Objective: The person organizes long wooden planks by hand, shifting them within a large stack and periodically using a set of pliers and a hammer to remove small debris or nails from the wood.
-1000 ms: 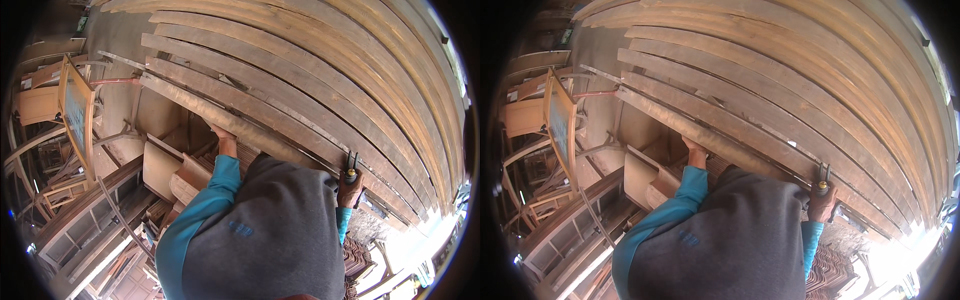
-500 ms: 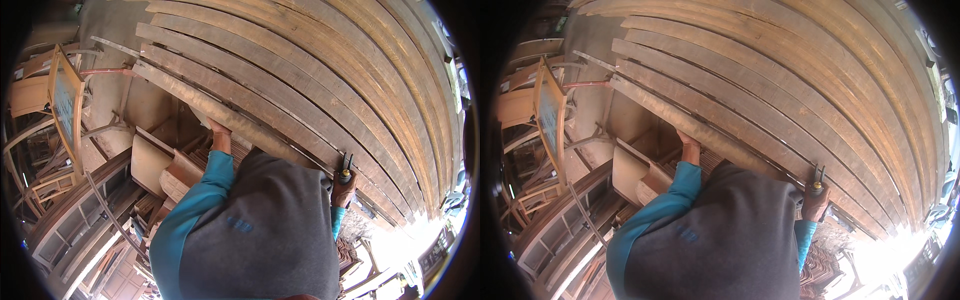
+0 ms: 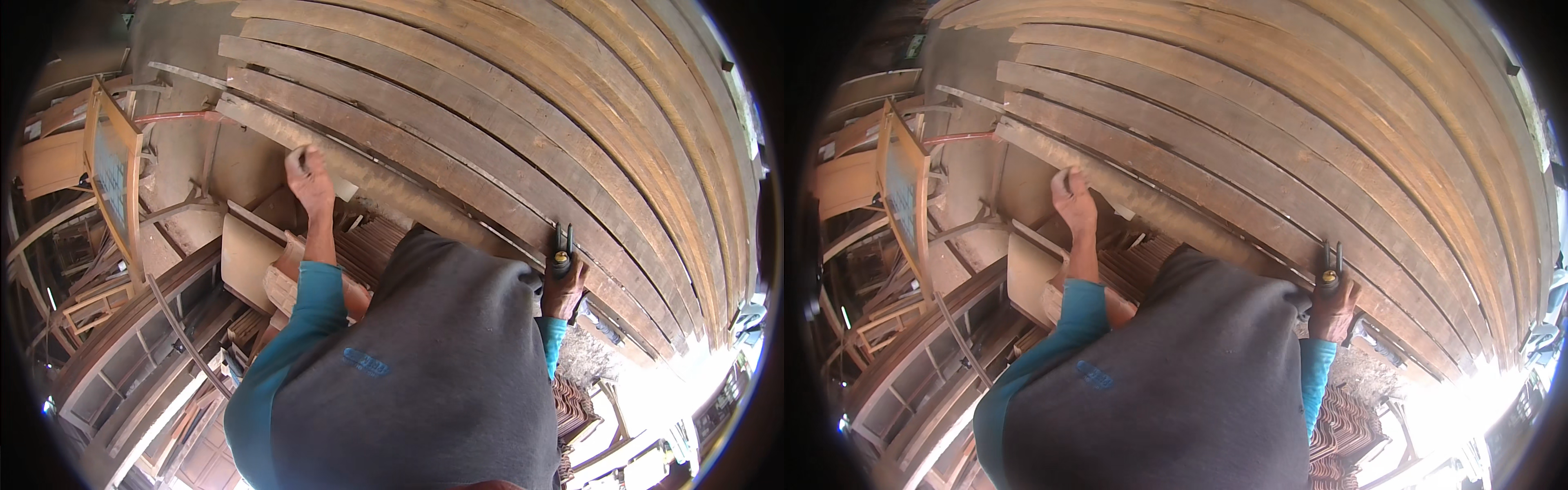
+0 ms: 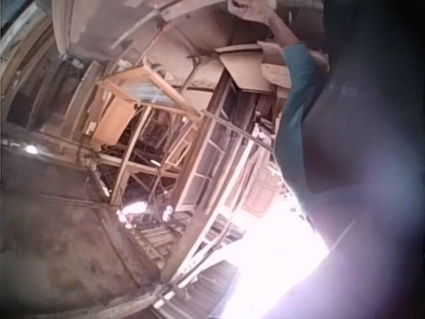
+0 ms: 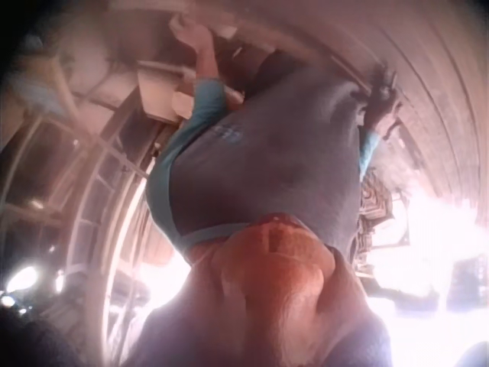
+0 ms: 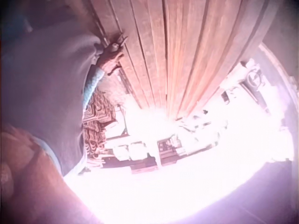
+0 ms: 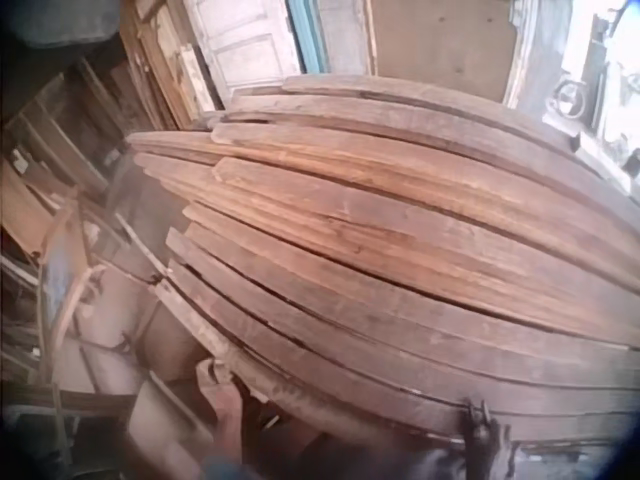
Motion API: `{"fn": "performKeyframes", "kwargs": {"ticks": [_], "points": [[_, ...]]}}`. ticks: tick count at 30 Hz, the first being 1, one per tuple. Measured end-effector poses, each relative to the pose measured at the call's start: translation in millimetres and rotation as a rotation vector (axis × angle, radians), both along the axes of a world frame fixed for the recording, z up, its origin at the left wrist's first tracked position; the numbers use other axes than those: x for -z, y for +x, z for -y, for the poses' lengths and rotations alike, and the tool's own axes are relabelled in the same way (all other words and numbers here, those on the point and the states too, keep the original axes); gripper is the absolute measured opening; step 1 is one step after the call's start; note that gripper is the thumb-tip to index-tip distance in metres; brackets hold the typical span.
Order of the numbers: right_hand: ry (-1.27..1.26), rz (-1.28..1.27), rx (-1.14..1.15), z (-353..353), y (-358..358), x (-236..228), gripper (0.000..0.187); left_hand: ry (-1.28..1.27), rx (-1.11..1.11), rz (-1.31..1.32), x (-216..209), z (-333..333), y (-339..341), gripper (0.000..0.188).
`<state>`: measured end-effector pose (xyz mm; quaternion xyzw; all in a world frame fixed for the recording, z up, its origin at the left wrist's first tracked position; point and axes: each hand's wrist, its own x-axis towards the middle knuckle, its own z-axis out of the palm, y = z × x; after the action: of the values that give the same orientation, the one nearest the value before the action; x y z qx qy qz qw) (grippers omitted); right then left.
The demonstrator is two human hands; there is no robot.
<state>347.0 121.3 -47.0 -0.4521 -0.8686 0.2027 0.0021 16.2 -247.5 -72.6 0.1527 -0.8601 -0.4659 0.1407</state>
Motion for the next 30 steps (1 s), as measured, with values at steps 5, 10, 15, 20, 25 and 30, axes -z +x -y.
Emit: {"fn": "performKeyframes", "kwargs": {"ticks": [5,10,15,20,25,30], "points": [[0.025,-0.077,-0.035,-2.0,0.6,0.8,0.048,0.399,0.104,0.402,-22.2,-45.3,-25.6,0.053],[-0.010,-0.021,0.007,4.0,-7.2,-7.9,0.046,0.572,0.074,0.338,-2.2,-41.3,-29.9,0.068],[0.026,-0.029,-0.011,-5.4,5.4,7.3,0.045,0.542,0.059,0.312,-0.8,-55.2,-31.9,0.083],[-0.118,0.034,0.055,-12.1,-0.9,-7.0,0.041,0.485,0.184,0.334,20.2,-50.5,-42.7,0.087],[-0.144,-0.095,0.087,-7.2,10.3,-16.0,0.042,0.390,0.184,0.356,6.1,-58.4,-37.7,0.076],[-0.192,-0.200,0.190,10.5,24.2,-42.0,0.038,0.402,0.238,0.357,7.8,-46.8,-53.0,0.070]]}}
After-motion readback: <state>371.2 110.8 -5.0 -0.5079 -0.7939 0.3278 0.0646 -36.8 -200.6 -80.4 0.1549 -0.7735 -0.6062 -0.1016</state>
